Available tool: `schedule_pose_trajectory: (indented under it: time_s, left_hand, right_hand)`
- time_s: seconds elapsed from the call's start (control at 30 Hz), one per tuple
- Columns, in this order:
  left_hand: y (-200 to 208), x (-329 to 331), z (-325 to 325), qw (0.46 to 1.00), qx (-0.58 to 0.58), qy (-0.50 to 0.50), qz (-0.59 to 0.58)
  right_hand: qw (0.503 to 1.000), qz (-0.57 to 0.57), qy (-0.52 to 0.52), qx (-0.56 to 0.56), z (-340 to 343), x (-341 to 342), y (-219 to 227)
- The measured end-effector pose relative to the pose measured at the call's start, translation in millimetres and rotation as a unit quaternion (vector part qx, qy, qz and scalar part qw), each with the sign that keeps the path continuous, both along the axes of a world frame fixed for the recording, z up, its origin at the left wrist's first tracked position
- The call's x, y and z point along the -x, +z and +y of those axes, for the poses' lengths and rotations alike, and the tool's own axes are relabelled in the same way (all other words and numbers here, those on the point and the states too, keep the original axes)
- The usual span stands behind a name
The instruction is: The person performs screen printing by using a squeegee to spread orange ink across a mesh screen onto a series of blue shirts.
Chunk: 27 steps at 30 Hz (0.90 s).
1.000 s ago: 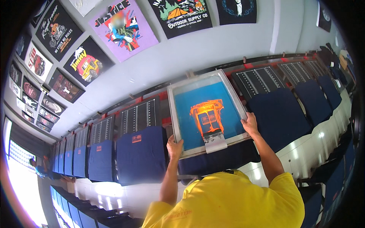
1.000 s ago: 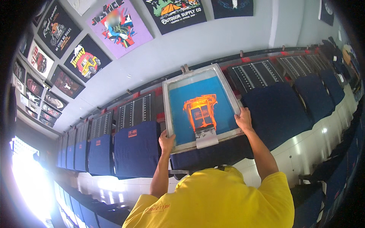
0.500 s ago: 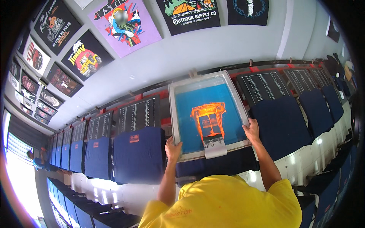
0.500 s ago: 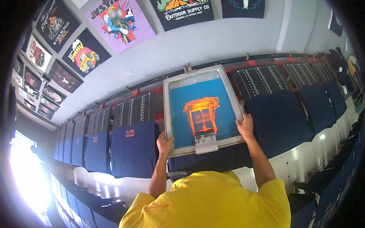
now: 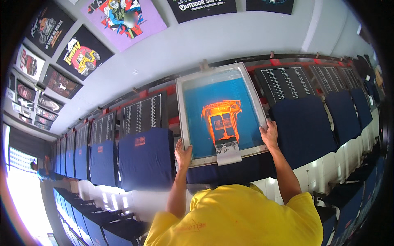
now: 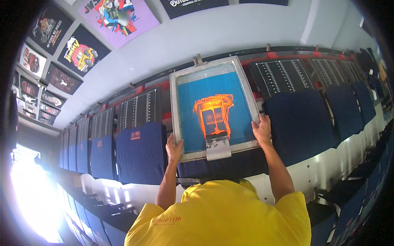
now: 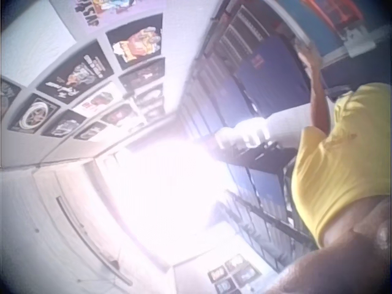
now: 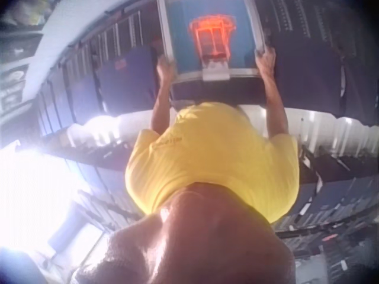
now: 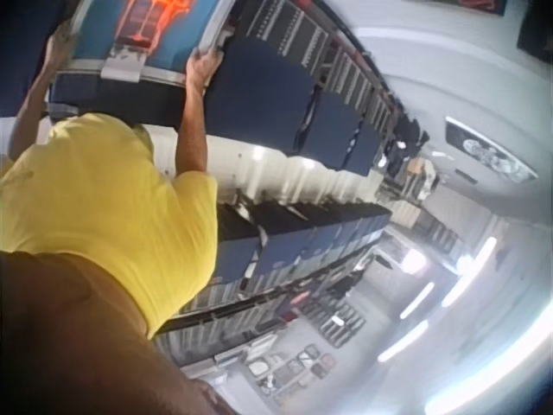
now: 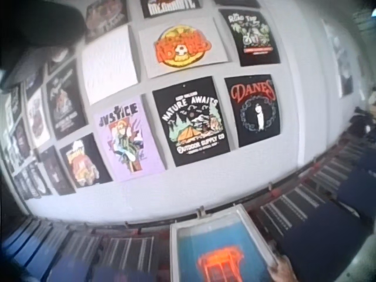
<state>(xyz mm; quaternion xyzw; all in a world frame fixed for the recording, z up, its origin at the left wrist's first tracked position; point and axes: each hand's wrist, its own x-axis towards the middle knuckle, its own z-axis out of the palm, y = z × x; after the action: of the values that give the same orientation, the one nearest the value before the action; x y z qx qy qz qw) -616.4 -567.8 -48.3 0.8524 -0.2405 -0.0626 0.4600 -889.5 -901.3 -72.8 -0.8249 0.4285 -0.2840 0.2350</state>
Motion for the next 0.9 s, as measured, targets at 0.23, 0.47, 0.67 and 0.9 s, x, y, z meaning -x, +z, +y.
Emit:
schedule_pose_trajectory:
  time_s: [0.23, 0.47, 0.67, 0.9]
  left_hand:
    - [-17, -4, -3, 1.000, -0.013, 0.004, -0.010]
    - [-13, 0, -5, 0.999, -0.040, 0.018, 0.021]
    - [-11, -5, -7, 0.997, -0.003, 0.040, 0.072]
    - [47, 38, 29, 0.983, 0.173, 0.010, -0.059]
  right_hand:
    - [0.999, 0.016, 0.010, -0.031, -4, 0, 4]
    - [0.998, -0.015, -0.002, 0.069, -3, -5, 8]
    - [0.985, -0.035, 0.069, 0.153, 4, -6, 22]
    - [0.931, 0.061, 0.355, 0.054, 99, -4, 94]
